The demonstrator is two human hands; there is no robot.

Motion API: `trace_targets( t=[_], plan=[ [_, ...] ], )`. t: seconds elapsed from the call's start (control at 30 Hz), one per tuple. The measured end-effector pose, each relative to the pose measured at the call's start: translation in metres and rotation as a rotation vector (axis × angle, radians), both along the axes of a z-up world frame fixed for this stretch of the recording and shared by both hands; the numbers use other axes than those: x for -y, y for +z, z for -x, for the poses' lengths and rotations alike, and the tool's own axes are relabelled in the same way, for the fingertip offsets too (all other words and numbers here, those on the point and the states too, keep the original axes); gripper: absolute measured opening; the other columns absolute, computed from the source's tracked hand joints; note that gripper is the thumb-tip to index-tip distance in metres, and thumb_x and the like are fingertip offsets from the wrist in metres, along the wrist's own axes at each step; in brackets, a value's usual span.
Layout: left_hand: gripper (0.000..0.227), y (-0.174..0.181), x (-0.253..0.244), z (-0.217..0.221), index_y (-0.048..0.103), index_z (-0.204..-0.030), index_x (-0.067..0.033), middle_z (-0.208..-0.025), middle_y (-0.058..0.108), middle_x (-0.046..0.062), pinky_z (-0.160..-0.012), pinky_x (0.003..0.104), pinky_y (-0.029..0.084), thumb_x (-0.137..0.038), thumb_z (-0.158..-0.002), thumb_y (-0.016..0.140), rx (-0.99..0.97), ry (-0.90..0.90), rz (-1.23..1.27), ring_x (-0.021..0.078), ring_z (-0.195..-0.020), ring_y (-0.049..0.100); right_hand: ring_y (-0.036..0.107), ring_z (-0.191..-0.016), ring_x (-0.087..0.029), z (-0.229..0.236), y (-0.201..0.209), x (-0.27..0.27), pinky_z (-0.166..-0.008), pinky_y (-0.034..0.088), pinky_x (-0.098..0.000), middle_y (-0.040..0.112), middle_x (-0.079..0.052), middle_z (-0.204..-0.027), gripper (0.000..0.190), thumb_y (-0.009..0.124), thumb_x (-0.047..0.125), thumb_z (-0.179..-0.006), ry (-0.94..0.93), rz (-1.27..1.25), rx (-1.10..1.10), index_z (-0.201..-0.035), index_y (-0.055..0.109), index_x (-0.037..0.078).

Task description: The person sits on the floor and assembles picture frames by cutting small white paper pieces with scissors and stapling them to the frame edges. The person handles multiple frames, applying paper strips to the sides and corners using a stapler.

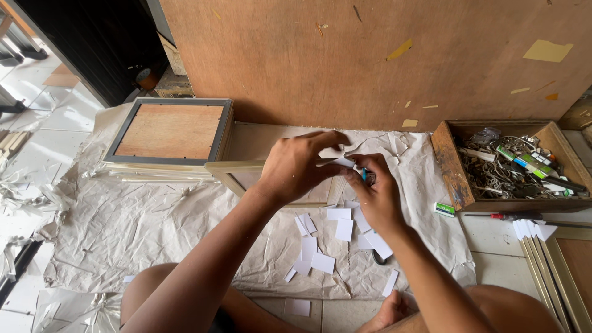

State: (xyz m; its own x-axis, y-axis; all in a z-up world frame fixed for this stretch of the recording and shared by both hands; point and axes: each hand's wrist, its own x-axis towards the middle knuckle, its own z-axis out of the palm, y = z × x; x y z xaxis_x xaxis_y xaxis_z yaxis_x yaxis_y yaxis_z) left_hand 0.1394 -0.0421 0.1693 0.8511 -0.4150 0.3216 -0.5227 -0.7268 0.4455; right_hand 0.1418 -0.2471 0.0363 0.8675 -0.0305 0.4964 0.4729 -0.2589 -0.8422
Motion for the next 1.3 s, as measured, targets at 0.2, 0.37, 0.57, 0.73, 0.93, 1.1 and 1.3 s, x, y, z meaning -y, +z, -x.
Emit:
trace_targets(
  t=[0.2,0.37,0.57,0.73,0.93,1.1,1.3],
  plan=[
    [0.022,0.01,0.007,0.059,0.084,-0.122,-0.0282,-0.132,0.076,-0.003,-0.087,0.05,0.068,-0.037,-0.103,0.079,0.024,-0.056,-0.096,0.0302,-0.108,0.082,0.041,-0.059,-0.003,0.028,0.027,0.04,-0.044,0.035,-0.0196,0.064,0.004,-0.089,0.041,0.079,0.015,-0.103,0.502,-0.269,-0.665,-0.142,0.07,0.007],
    [0.019,-0.024,0.006,0.086,0.08,-0.118,-0.0257,-0.117,0.074,-0.005,-0.074,0.043,0.067,-0.038,-0.104,0.076,0.173,-0.065,-0.15,0.0242,-0.098,0.077,0.067,-0.088,-0.02,0.039,0.03,0.065,-0.065,0.057,-0.037,0.071,-0.009,-0.113,0.033,0.066,0.017,-0.108,0.427,-0.429,-0.812,-0.137,0.069,0.002],
    [0.017,-0.048,0.0,0.126,0.075,-0.113,-0.0262,-0.115,0.067,-0.01,-0.063,0.037,0.065,-0.036,-0.1,0.08,0.331,-0.044,-0.263,0.0173,-0.097,0.069,0.033,-0.059,-0.008,0.081,0.048,0.062,-0.046,0.028,-0.0246,0.031,0.005,-0.077,0.034,0.046,0.045,-0.122,0.314,-0.395,-0.765,-0.115,0.053,0.012],
    [0.016,-0.057,-0.005,0.153,0.074,-0.111,-0.0253,-0.114,0.066,-0.009,-0.063,0.031,0.063,-0.029,-0.097,0.083,0.396,-0.063,-0.263,0.0158,-0.096,0.068,0.027,-0.047,-0.013,0.103,0.007,0.066,-0.04,0.022,-0.0297,0.03,0.002,-0.065,0.044,0.046,0.043,-0.114,0.237,-0.167,-0.729,-0.081,0.047,0.014],
    [0.014,-0.064,-0.01,0.175,0.075,-0.109,-0.0229,-0.113,0.067,-0.006,-0.062,0.031,0.062,-0.024,-0.096,0.081,0.392,-0.082,-0.269,0.0167,-0.096,0.068,0.074,-0.065,-0.036,0.14,0.018,0.045,-0.058,0.059,-0.0525,0.069,-0.011,-0.074,0.05,0.057,0.054,-0.098,0.218,0.628,-0.327,-0.135,0.056,0.021],
    [0.01,-0.068,-0.012,0.18,0.074,-0.106,-0.0221,-0.109,0.066,-0.005,-0.059,0.03,0.06,-0.022,-0.098,0.078,0.413,-0.09,-0.244,0.0174,-0.092,0.067,0.074,-0.076,-0.032,0.149,0.026,0.031,-0.062,0.064,-0.0504,0.064,-0.008,-0.094,0.081,0.072,0.043,-0.08,0.137,0.917,0.273,-0.156,0.062,0.02],
    [0.012,-0.063,-0.014,0.183,0.075,-0.109,-0.0215,-0.109,0.068,-0.004,-0.06,0.031,0.061,-0.019,-0.098,0.077,0.405,-0.108,-0.239,0.0184,-0.091,0.068,0.071,-0.073,-0.031,0.141,0.022,0.031,-0.058,0.062,-0.0487,0.061,-0.006,-0.093,0.066,0.063,0.053,-0.088,0.144,1.008,0.368,-0.145,0.066,0.02]
  ],
)
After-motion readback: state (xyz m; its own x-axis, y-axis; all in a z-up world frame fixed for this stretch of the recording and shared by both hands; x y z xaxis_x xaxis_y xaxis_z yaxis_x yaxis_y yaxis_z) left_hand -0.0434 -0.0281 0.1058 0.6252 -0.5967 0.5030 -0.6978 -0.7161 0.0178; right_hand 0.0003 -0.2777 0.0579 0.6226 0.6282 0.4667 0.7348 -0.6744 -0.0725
